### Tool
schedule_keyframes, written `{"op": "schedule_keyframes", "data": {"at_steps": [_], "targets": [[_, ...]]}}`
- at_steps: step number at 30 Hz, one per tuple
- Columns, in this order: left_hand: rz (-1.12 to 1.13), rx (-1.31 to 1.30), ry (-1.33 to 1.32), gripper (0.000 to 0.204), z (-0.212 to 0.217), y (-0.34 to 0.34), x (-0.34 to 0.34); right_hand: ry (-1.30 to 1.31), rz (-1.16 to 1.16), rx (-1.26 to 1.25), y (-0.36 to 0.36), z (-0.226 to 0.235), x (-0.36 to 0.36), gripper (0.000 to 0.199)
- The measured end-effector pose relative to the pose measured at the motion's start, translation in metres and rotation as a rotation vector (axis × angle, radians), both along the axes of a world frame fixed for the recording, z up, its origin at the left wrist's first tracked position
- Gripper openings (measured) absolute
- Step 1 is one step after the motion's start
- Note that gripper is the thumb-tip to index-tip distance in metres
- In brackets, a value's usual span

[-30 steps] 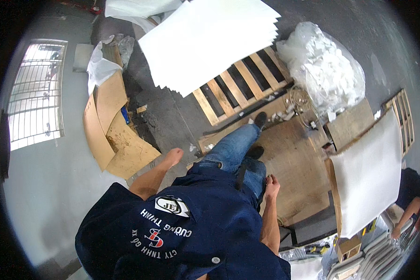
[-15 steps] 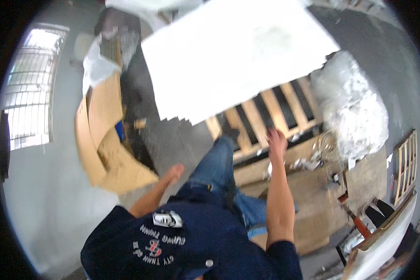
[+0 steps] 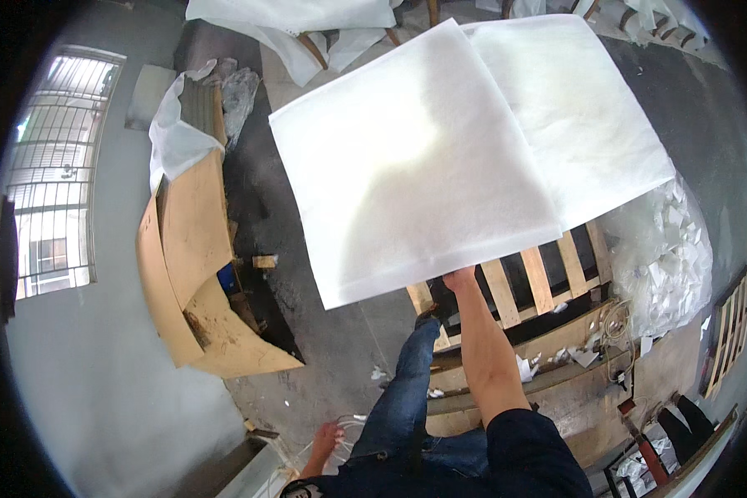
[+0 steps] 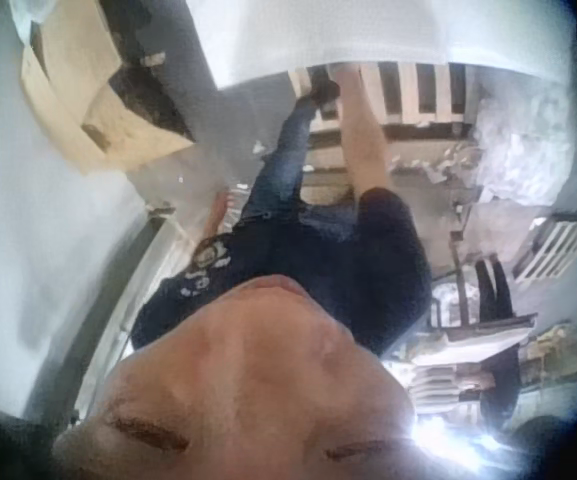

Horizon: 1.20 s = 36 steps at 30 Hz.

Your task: The person staples white fabric onto a wooden chair frame using a pneumatic staple gun. They smooth the fabric, pull it taut, and secure it around the edges of the frame while a coworker assists on the opposite side.

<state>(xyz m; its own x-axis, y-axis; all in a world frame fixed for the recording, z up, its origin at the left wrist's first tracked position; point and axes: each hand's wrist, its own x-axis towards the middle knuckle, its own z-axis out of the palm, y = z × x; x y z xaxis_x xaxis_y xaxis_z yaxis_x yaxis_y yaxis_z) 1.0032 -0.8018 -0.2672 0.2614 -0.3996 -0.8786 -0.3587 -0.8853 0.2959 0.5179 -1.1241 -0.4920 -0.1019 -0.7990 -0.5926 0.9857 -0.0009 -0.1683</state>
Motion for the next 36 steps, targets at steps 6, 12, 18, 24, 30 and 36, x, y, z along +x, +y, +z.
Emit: {"op": "schedule_keyframes", "data": {"at_steps": [6,12,18,24,30,36], "targets": [[-0.065,0.024,0.048,0.044,-0.02,0.003,-0.007,0.103,0.09,-0.047,-0.032,0.015,-0.005,0.038],[-0.068,-0.141,0.041,0.041,-0.006,-0.062,-0.015,0.218,0.217,-0.136,-0.053,0.026,-0.015,0.041],[-0.443,-1.029,0.016,0.031,0.061,-0.204,0.011,0.709,0.236,-0.224,-0.103,0.097,-0.028,0.04],[-0.206,-1.306,-0.206,0.058,0.253,-0.342,-0.076,0.768,-0.068,-0.011,0.003,0.346,-0.027,0.036],[0.138,-0.08,0.836,0.076,0.184,-0.284,-0.349,1.706,0.0,-0.153,0.242,0.529,-0.136,0.057],[-0.342,-0.106,0.982,0.076,0.213,-0.097,-0.471,2.717,0.143,-0.259,0.512,0.61,-0.189,0.05]]}}
